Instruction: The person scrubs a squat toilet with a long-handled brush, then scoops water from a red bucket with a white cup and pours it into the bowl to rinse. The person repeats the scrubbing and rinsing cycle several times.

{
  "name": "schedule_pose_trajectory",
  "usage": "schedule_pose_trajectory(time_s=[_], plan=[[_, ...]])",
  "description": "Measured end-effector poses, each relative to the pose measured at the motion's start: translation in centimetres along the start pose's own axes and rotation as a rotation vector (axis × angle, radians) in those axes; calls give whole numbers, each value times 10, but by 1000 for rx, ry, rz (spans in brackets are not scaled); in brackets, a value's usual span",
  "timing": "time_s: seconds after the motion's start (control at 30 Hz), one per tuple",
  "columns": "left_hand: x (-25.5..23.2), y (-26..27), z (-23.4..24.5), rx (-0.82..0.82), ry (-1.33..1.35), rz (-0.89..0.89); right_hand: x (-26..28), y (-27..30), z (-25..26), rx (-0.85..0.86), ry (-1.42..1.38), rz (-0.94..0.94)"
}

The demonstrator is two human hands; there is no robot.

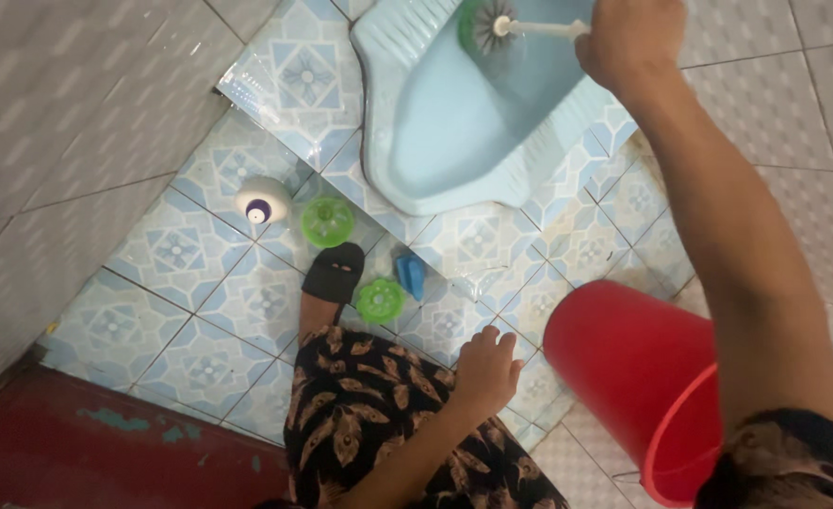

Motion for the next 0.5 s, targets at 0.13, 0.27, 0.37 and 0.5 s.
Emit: schedule_pose_trajectory(time_s=[0.13, 0.27, 0.37, 0.5], plan=[[0, -3, 2, -9, -39, -17, -9, -18, -53, 83, 34, -173], [5, 4, 0, -29, -28, -6, -23, -3, -110, 198, 48, -246], [2, 4, 4, -72, 10, -24, -30, 22, -107, 214, 106, -144], [2, 2, 3, -37, 3, -14, -16, 73, -69, -84, 250, 326]])
Point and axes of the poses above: each hand's wrist, its own y-axis away from the middle knuckle, its own z-axis out of the back of the hand, x = y × z, the point moved 5 cm from there along -y, towards the middle knuckle, and after that the axes turned 9 degrees about -y, right-handed, at the moved point
